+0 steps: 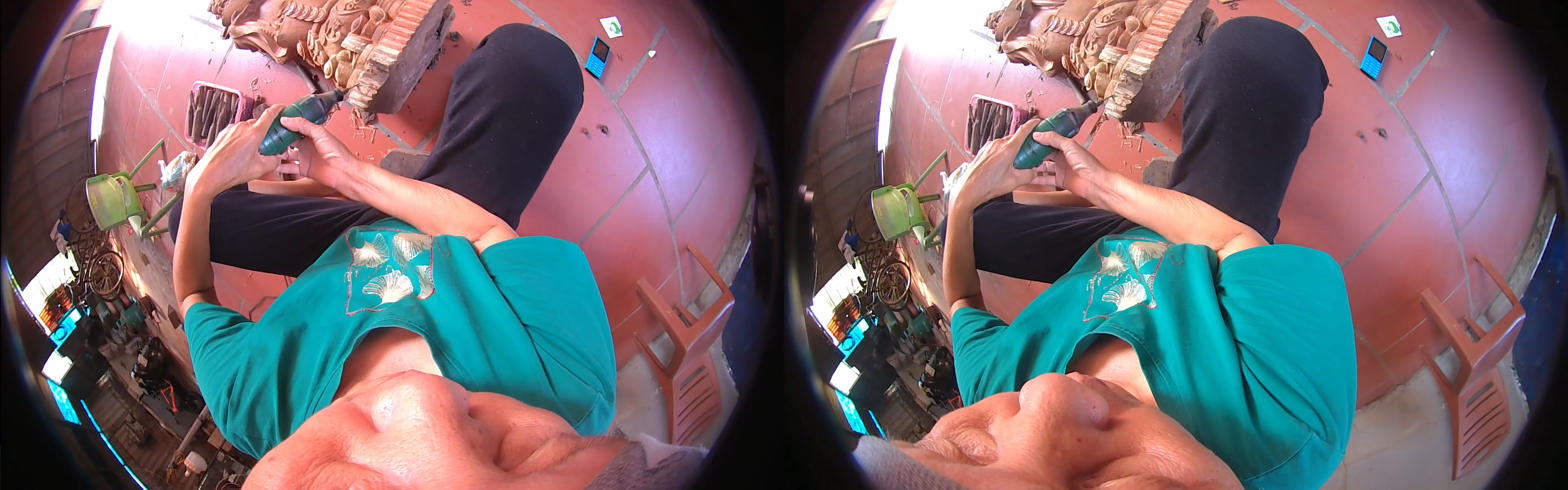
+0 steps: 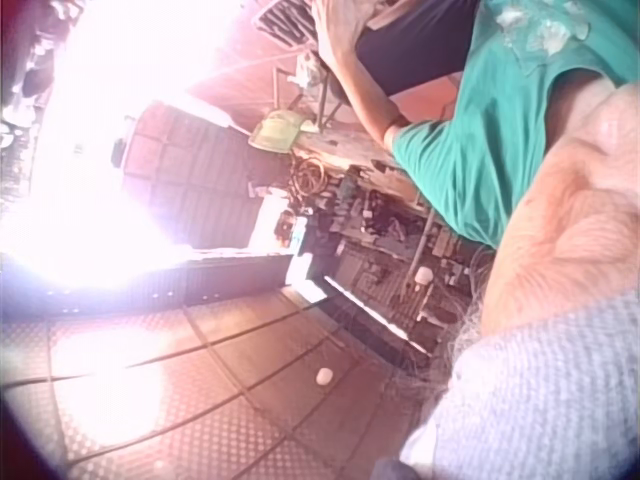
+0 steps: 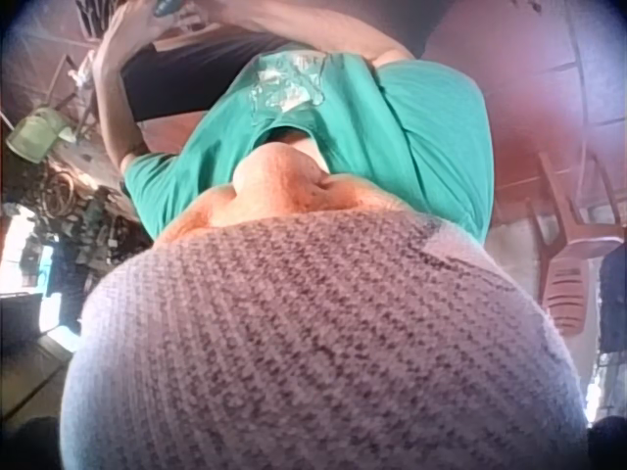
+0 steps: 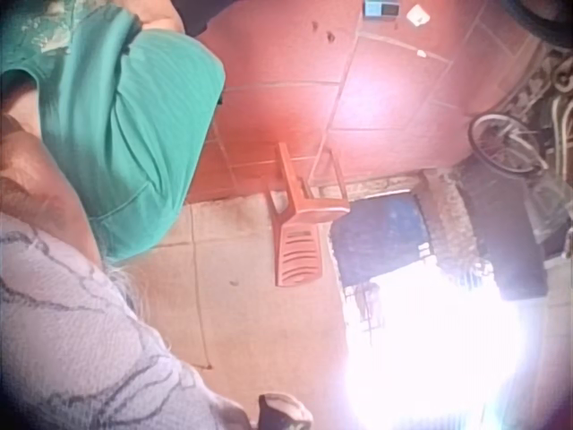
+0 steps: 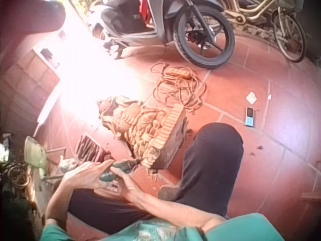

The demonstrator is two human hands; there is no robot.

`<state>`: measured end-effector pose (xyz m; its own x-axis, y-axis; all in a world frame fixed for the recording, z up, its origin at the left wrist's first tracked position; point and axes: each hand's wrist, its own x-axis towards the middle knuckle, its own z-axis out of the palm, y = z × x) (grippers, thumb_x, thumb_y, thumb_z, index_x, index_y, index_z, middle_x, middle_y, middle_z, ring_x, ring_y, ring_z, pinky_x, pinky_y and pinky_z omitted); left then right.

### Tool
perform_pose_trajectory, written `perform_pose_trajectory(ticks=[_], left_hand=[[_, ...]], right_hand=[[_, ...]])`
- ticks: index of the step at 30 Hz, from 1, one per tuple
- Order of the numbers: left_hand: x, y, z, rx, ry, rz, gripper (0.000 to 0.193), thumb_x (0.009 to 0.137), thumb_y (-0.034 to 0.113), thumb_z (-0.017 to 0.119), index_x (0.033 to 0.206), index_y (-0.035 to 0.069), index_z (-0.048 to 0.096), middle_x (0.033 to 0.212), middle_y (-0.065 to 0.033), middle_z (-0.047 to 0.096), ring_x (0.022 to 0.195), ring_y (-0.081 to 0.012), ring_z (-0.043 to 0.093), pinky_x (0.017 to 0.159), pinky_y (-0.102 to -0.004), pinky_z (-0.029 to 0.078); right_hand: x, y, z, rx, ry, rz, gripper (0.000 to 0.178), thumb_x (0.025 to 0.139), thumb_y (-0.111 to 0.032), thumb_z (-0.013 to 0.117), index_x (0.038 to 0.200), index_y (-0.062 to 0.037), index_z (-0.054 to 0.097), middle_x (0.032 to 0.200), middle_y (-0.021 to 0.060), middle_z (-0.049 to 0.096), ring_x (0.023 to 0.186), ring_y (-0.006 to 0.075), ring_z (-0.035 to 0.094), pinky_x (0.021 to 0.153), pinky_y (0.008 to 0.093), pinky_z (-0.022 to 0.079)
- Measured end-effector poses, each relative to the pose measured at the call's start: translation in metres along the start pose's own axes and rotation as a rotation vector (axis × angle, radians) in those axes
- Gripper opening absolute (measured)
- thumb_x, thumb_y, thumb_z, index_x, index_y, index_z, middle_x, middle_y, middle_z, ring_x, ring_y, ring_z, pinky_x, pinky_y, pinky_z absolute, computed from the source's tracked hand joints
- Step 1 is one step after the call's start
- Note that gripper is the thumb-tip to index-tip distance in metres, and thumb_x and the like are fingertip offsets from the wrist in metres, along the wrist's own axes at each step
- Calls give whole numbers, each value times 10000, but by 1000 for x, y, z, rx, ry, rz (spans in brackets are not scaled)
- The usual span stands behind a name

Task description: The person uses a handheld rotary tool to carve details into a wooden relief panel. The person holds the tool with both hands and moves it along the surface of the wood, removing material to refine the design.

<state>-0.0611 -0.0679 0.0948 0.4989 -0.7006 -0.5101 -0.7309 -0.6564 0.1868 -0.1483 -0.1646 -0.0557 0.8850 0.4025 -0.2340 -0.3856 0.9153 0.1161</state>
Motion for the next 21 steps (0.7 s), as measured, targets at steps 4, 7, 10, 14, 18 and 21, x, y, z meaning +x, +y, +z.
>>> perform_pose_trajectory(ticks=[4, 7, 10, 14, 18, 21], left_hand=[[-1, 1, 0, 1, 24, 8, 778, 735, 141, 703, 1449, 21, 417, 961, -297, 686, 907, -460, 683, 799, -516, 520], [0, 3, -2, 2, 4, 3, 773, 733, 135, 701, 1443, 20, 418, 949, -296, 686, 895, -461, 685, 796, -516, 522], [2, 6, -5, -13, -26, 11, 765, 731, 128, 697, 1436, 18, 421, 938, -295, 686, 885, -460, 686, 792, -516, 523], [3, 7, -7, -13, -31, 22, 766, 727, 122, 696, 1434, 16, 422, 920, -294, 685, 880, -460, 687, 790, -516, 525], [5, 5, -6, 2, -17, 52, 765, 724, 121, 698, 1435, 21, 434, 924, -291, 685, 894, -461, 685, 807, -513, 528], [5, 7, -8, 9, -10, 65, 762, 726, 125, 700, 1437, 32, 445, 957, -288, 683, 924, -461, 681, 831, -510, 527]], right_hand=[[1, 0, -2, -15, -39, 13, 399, 878, -299, 787, 1197, -144, 604, 1088, 50, 700, 981, 210, 697, 929, 468, 576], [2, 0, -4, -14, -40, 8, 401, 881, -305, 783, 1202, -146, 603, 1094, 49, 700, 976, 205, 696, 920, 457, 579], [1, 2, -6, -15, -41, -15, 391, 886, -311, 776, 1198, -149, 604, 1096, 46, 700, 966, 196, 695, 905, 441, 580], [-5, 2, 0, -8, -18, -46, 384, 891, -318, 768, 1200, -157, 605, 1087, 36, 699, 954, 189, 692, 886, 423, 580], [-5, 4, -2, 17, -6, -51, 455, 884, -319, 777, 1257, -155, 573, 1163, 42, 666, 1059, 232, 659, 963, 472, 530], [-6, 4, -3, 36, 6, -55, 505, 877, -317, 785, 1292, -149, 551, 1218, 44, 646, 1131, 257, 637, 1020, 512, 495]])
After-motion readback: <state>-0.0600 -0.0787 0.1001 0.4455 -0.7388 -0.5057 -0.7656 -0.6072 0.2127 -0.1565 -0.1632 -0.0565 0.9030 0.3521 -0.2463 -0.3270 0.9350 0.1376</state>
